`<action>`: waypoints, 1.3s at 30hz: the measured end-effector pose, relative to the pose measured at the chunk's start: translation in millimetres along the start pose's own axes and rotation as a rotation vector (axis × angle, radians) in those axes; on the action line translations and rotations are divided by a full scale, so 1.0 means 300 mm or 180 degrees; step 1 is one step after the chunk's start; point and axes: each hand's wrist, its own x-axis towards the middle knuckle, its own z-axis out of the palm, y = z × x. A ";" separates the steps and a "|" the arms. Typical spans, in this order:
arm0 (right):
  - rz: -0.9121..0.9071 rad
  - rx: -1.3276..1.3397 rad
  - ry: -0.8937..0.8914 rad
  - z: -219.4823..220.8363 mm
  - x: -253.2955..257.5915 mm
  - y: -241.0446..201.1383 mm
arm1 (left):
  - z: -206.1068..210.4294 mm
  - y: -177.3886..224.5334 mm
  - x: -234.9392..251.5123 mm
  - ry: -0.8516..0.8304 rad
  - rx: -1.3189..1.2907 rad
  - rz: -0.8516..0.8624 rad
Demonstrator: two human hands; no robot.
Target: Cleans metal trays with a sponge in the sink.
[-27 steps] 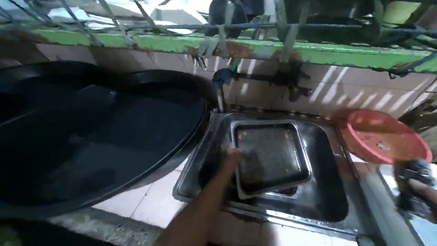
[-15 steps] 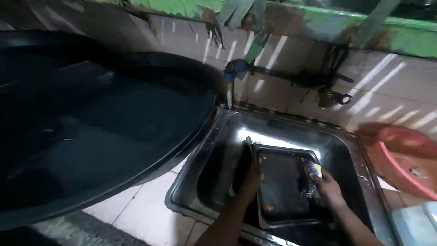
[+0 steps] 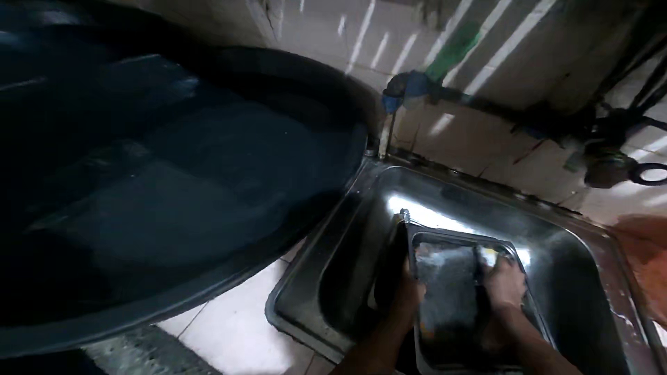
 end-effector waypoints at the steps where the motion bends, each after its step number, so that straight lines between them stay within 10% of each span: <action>1: 0.0142 0.0032 0.0038 -0.004 0.007 -0.005 | 0.001 0.000 0.002 -0.0028 -0.0070 -0.0041; 9: -0.0573 0.1250 -0.0254 0.049 -0.167 -0.382 | -0.009 0.003 0.013 0.0027 0.0085 0.0122; 14: -0.0035 0.2763 -0.0953 0.024 -0.223 -0.453 | -0.005 -0.005 0.017 0.0066 -0.0084 0.0490; 24: -0.1142 0.0597 -0.2572 -0.147 -0.482 -0.226 | -0.018 0.005 0.023 0.0436 0.0590 0.0151; 33: -0.0511 -0.0614 -0.1582 -0.146 -0.182 0.254 | -0.007 0.020 0.031 0.0526 0.0683 -0.0210; 39: -0.0822 0.0090 -0.0573 0.002 -0.268 -0.202 | -0.005 0.032 0.010 0.0397 0.0869 -0.0119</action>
